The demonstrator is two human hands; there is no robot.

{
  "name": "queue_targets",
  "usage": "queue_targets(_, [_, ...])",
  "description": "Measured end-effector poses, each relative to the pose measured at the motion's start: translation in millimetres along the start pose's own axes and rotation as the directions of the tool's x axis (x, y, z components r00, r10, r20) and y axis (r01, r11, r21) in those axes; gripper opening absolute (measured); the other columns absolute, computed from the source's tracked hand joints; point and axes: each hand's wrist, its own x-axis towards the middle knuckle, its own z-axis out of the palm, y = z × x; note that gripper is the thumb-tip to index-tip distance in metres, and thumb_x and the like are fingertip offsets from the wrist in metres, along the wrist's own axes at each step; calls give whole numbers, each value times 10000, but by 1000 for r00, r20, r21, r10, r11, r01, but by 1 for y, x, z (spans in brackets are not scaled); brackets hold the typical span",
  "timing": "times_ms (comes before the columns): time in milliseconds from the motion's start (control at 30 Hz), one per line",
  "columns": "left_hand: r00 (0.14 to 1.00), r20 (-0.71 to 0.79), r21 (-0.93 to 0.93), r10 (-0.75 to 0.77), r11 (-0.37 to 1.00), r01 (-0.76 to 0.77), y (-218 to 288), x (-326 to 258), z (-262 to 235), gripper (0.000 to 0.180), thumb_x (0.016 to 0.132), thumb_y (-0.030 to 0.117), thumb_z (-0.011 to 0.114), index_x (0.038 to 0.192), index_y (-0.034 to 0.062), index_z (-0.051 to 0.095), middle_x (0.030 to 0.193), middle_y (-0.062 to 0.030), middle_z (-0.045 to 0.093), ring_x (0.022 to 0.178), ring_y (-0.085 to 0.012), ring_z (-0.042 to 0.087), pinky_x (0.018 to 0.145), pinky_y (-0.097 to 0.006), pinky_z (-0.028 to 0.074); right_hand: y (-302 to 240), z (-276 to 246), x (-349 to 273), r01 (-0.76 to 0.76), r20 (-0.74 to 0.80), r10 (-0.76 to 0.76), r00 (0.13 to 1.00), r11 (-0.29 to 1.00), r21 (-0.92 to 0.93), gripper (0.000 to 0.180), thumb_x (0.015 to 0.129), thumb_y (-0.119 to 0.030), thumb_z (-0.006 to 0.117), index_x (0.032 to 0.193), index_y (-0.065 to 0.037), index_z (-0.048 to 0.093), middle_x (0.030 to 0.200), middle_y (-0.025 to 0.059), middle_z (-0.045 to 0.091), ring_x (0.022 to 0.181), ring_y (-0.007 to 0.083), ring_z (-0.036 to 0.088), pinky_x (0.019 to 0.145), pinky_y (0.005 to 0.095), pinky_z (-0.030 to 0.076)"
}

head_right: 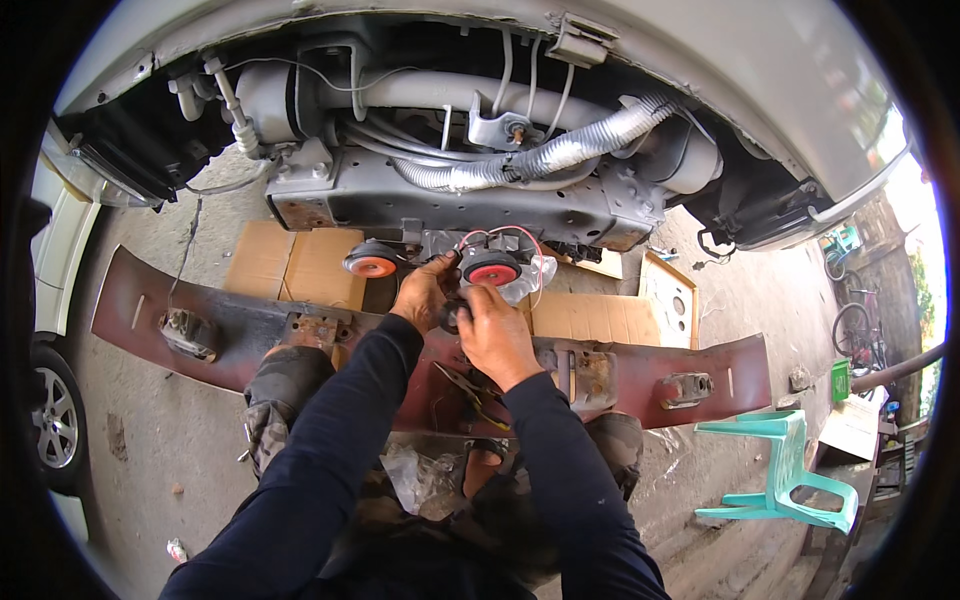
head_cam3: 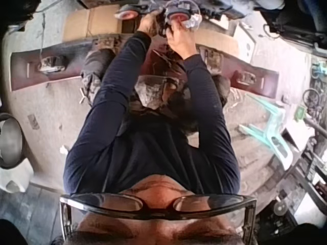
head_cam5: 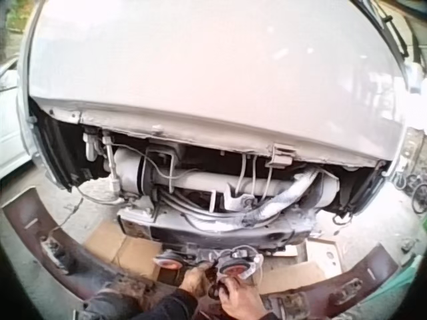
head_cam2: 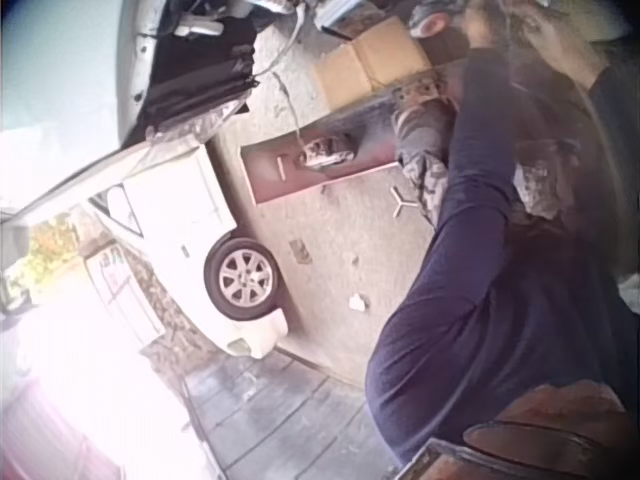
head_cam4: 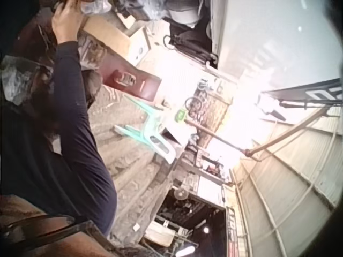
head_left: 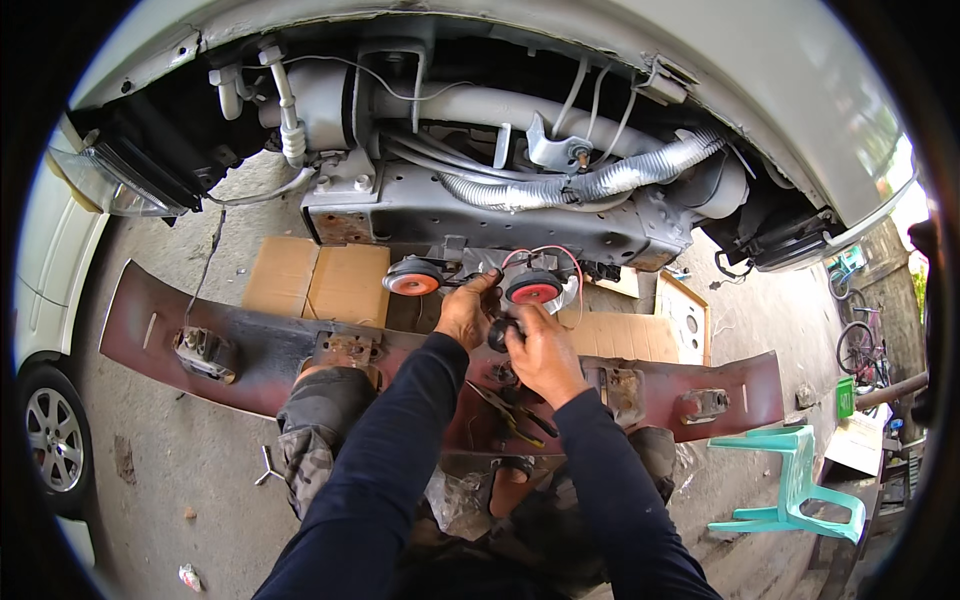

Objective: The person sits on the ground under the front of a white car and works on the vehicle's wiring. They use pliers and a screwdriver to strip, twist, and connect wires near the front bumper area.

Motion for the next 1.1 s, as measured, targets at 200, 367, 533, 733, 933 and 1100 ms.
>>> queue_targets(200, [988,-148,50,46,998,-39,-8,-9,7,302,891,307,816,1128,154,706,1175,32,640,1106,-169,500,971,-404,369,46,32,-14,-335,53,345,937,931,-148,287,896,-132,668,1095,73,638,953,325,697,954,515,668,846,550,522])
queue_targets(367, [965,-240,227,108,972,-52,-2,-15,10,730,752,365,918,1313,5,623,1351,-150,569,1178,-264,497,967,-443,383,81,80,12,-448,-2,484,875,812,374,277,887,-174,766,970,89,740,808,201,731,695,313,706,661,402,538])
queue_targets(533, [958,-268,222,103,974,-43,4,-25,16,911,776,385,903,1468,-35,486,1527,-201,428,1415,-307,362,1108,-492,285,90,129,50,-308,-68,629,775,470,827,214,888,-123,801,913,73,719,787,61,701,623,157,633,558,316,488])
queue_targets(733, [948,-276,232,158,968,-94,3,-30,18,849,755,394,916,1381,-51,553,1422,-203,490,1274,-294,443,991,-463,370,96,140,60,-98,-306,459,834,670,736,318,882,-157,824,1095,27,678,983,101,713,805,181,671,658,325,529])
queue_targets(933, [961,-175,213,214,961,-175,2,-27,13,634,778,361,903,1200,-45,659,1229,-168,617,1124,-267,545,925,-431,415,75,138,52,-127,-188,449,874,583,802,319,956,-216,769,1153,21,689,1040,108,740,934,201,690,789,350,544])
queue_targets(1100, [939,-259,232,226,958,-167,1,-24,16,574,794,313,897,1177,-48,669,1183,-152,647,1055,-254,578,900,-419,431,69,138,58,-195,-96,529,843,468,862,362,1015,-265,700,1236,20,668,1147,109,718,977,172,678,813,365,553])
